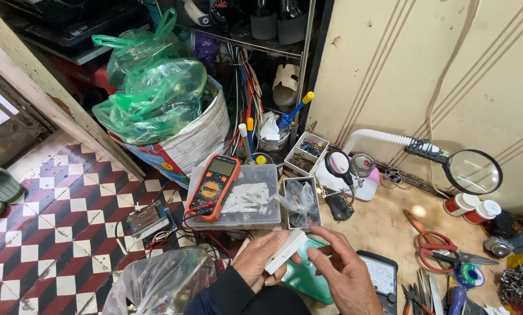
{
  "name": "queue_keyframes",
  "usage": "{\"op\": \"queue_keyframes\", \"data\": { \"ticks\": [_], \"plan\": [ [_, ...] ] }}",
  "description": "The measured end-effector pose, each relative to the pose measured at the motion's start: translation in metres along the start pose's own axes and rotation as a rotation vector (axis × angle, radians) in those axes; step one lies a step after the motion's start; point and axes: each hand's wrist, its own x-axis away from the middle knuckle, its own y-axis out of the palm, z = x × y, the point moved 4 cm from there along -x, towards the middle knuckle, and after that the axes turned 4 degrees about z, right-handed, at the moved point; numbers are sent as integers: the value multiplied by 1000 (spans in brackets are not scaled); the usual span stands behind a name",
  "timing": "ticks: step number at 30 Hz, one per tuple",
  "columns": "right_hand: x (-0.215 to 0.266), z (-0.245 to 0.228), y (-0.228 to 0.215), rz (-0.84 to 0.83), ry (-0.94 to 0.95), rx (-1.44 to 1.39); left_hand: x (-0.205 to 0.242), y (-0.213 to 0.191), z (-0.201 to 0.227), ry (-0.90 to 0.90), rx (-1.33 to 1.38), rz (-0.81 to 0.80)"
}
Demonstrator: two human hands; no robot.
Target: The person opens a small white box and places it on the table. They then open a plastic bag containing electronic waste and remove two circuit boards, placing them on the workbench. The person picks up a multimeter and moves it aside before handling the circuit boards and a metal strip.
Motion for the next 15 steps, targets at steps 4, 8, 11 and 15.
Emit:
{"op": "queue_keyframes", "data": {
  "ticks": [4,8,11,15],
  "plan": [
    [8,-1,4,-194,-445,295,-11,-13,-8,-73,-88,39],
    [10,6,3,-73,-682,430,-6,-5,8,-78,-94,-1],
    [18,-5,0,111,-752,425,0,8,13,-4,57,-90],
    [32,-15,0,319,-829,418,16,24,15,96,205,-113]
  ]
}}
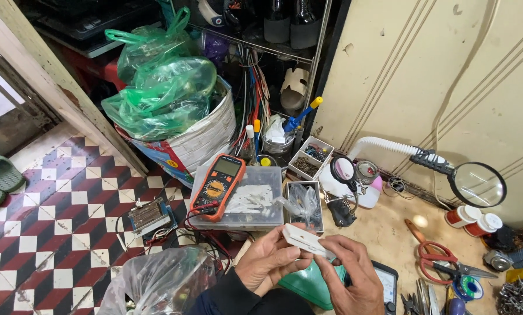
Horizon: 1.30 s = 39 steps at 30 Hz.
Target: The person opens a small white box and places it on the table. They then open a plastic bag containing electronic waste and remove two circuit boards, placing them on the workbench. The person picks up a multimeter and moves it aside before handling the circuit boards and a metal strip.
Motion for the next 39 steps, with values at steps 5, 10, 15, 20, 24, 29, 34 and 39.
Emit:
{"op": "queue_keyframes", "data": {
  "ticks": [5,10,15,20,24,29,34,39],
  "plan": [
    [4,-4,-1,14,-116,147,-7,-9,-10,50,-24,1],
    [4,-16,-4,54,-315,334,-7,-8,-11,76,-58,-43],
    [2,-33,-7,109,-406,326,-9,-14,-13,118,-92,-68],
    [-11,-52,-21,23,-515,300,-17,-26,-28,63,-83,-95],
    [-16,-56,-27,-46,-748,381,-15,-22,-24,115,-279,-1],
    [-21,-56,-29,-98,-891,408,-22,-17,-26,149,-274,-10],
    [-28,-63,-31,-20,-985,506,-30,-18,-31,117,-196,-34],
    [-35,-67,-41,-41,-749,313,-24,-15,-34,38,-105,-121]
  ]
}}
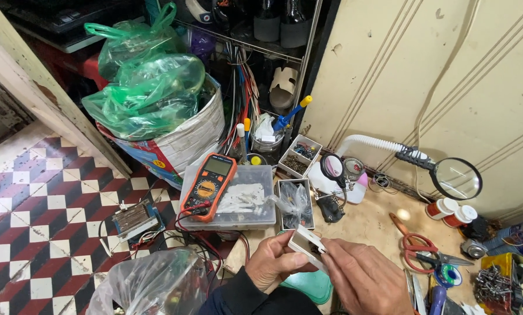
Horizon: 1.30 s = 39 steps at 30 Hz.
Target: The person opens a small white box and places it on the table. They then open a plastic bag containing electronic waste and remove two circuit boards, placing them on the workbench. The person picks up a multimeter and moves it aside before handling the circuit boards and a metal strip.
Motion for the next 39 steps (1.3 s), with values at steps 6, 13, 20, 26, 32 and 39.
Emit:
{"op": "queue_keyframes", "data": {
  "ticks": [6,13,20,26,32,39],
  "plan": [
    [12,17,3,-79,562,-389,-6,-18,-14,-92,46,-152],
    [63,40,26,-133,1205,-477,-4,-25,-18,-171,50,-107],
    [73,28,24,-146,813,-224,-5,-29,-18,-195,56,-113],
    [80,25,25,-106,582,-146,6,-1,3,-178,-27,-67],
    [96,37,36,-156,818,-317,8,2,7,-188,-238,28],
    [120,50,55,-139,1764,-908,6,-4,0,-224,-278,51]
  ]
}}
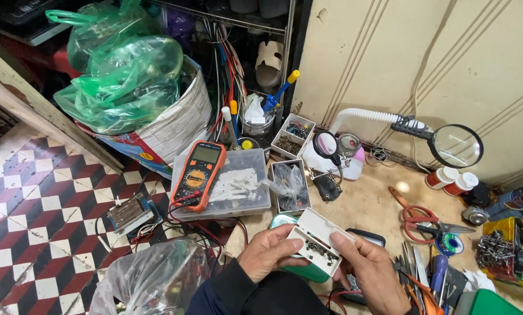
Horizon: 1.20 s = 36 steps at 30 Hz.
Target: The person opens a small white box and places it on the table. They then open a plastic bag containing electronic waste and remove two circuit boards, placing them on the workbench. The person picks up a multimeter and moves it aside before handling the circuit boards and a metal strip.
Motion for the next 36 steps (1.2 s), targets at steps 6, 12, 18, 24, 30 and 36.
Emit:
{"op": "queue_keyframes", "data": {
  "ticks": [6,12,18,24,30,36],
  "plan": [
    [6,-8,3,14,127,-38,-7,-7,-9,17,-38,-11],
    [7,-11,3,42,112,17,-10,1,-8,-53,-179,-38],
    [9,-15,8,38,92,1,1,27,21,-173,-436,12],
    [11,-17,8,16,6,90,-7,24,16,-111,-431,103],
    [6,-14,2,20,16,91,-17,3,-5,-65,-177,-48],
    [9,-18,2,32,10,-30,-8,9,5,-104,-82,-84]
  ]
}}
